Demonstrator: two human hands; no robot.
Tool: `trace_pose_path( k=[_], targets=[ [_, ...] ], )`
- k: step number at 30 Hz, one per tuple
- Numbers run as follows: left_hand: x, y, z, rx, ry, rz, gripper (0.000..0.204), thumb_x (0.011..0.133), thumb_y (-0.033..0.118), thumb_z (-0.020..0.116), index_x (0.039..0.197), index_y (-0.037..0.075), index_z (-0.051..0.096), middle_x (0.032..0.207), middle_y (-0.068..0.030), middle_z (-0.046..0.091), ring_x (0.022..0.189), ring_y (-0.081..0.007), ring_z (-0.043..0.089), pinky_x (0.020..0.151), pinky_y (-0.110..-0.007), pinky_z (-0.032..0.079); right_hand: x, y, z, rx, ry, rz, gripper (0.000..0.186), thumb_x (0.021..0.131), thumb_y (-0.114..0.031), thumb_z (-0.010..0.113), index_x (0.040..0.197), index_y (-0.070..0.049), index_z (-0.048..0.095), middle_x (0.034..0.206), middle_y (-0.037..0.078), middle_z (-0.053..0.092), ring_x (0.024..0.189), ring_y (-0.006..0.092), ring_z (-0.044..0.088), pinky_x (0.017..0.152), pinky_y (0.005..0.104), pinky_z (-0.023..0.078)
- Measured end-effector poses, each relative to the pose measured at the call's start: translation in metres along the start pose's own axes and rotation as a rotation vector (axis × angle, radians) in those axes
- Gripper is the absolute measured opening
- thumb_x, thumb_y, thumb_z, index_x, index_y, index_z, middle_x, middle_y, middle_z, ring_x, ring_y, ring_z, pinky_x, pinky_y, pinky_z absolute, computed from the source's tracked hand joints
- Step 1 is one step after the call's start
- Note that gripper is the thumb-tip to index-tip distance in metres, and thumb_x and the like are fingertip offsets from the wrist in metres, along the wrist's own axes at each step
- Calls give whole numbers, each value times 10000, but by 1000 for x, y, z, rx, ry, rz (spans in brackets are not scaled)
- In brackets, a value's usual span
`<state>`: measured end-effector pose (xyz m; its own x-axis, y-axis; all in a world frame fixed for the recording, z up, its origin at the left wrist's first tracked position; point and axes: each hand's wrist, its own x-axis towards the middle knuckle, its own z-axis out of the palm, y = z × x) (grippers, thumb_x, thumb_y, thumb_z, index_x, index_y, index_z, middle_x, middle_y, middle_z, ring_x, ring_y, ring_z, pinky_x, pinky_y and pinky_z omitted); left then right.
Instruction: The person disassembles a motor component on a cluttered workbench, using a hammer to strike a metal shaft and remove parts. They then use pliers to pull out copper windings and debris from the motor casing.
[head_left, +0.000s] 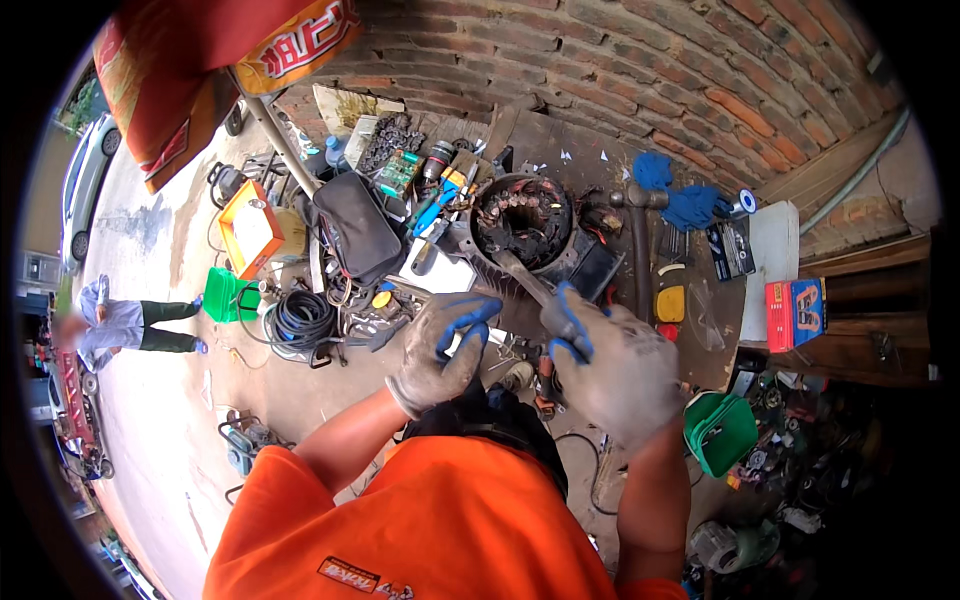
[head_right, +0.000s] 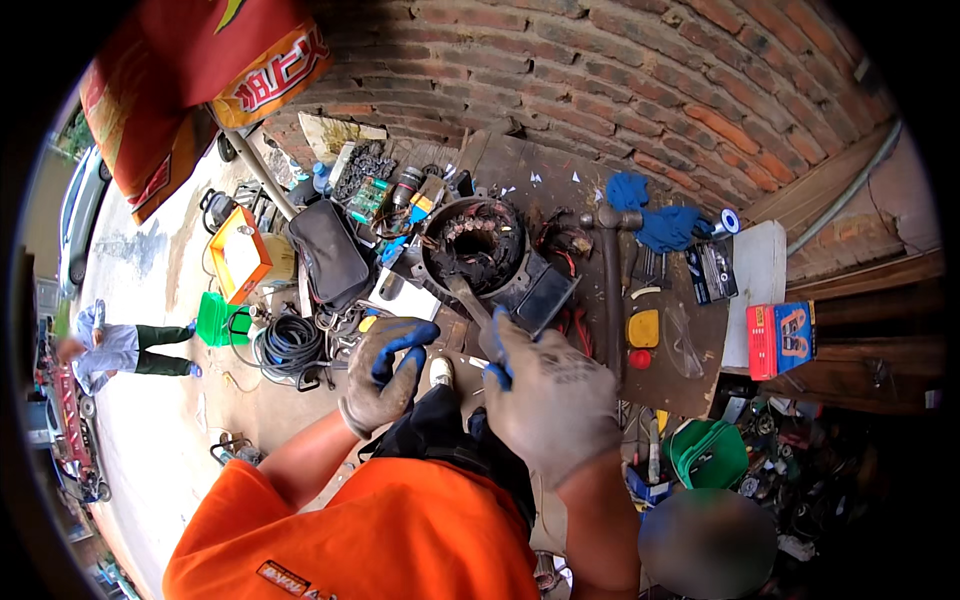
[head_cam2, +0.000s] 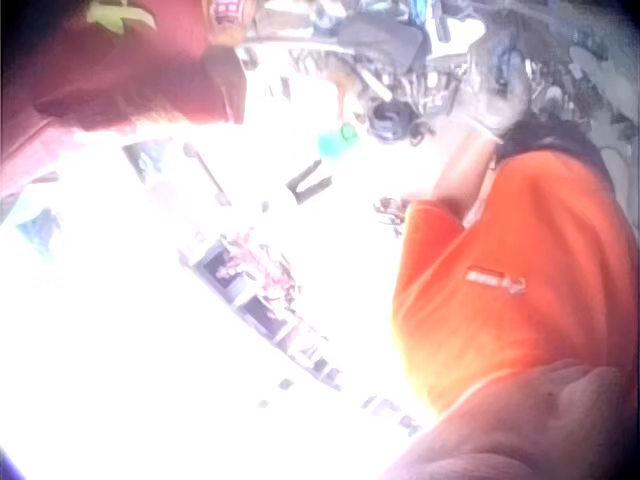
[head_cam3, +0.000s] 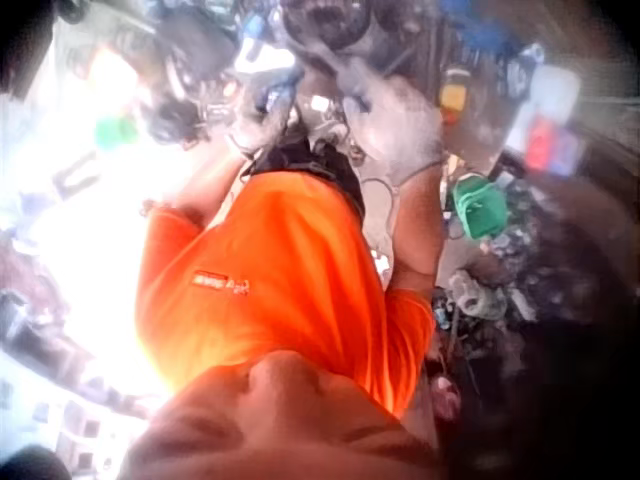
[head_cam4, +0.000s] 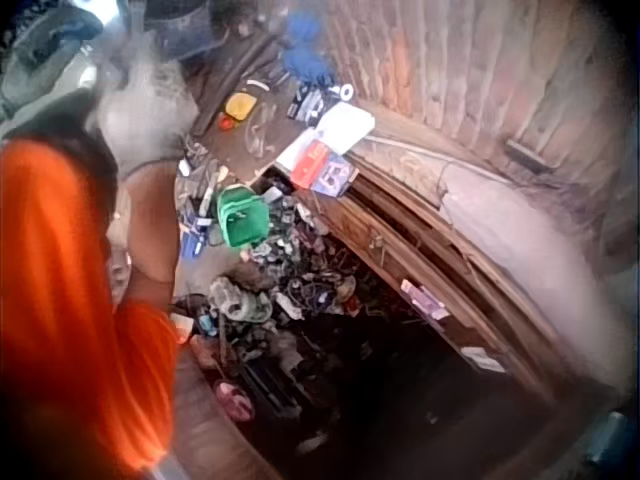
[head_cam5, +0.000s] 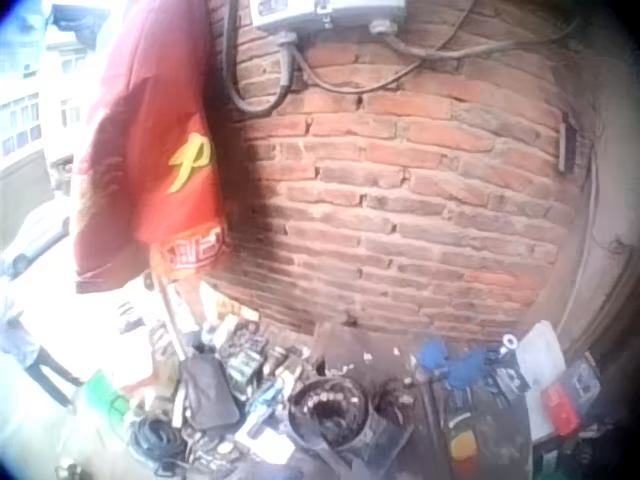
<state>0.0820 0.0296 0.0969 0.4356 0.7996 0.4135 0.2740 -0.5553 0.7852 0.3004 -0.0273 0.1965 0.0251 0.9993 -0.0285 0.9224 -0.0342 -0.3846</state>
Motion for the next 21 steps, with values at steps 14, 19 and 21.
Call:
trace_pose_path(
  k=[14,19,21],
  targets=[
    [42,-107,60,-29,404,-454,299,1029,204,489,1246,9,558,1217,-159,466,1108,-300,504,1001,-349,394,41,132,61,1528,176,393,429,873,-163,688,1241,35,589,938,57,665,761,121,626,669,255,509],
    [47,-116,47,123,252,-447,315,991,123,465,1264,-11,546,1189,-219,500,1110,-376,502,1007,-397,399,47,122,87,1565,126,266,440,897,-156,663,1291,9,561,1027,29,632,725,63,547,612,215,453],
    [60,-121,39,330,126,-382,382,932,69,472,1299,-19,530,1261,-263,526,1203,-424,474,1036,-428,388,35,104,86,1573,84,298,471,900,-156,659,1322,7,531,1017,18,616,685,45,496,574,199,418]
  ],
)
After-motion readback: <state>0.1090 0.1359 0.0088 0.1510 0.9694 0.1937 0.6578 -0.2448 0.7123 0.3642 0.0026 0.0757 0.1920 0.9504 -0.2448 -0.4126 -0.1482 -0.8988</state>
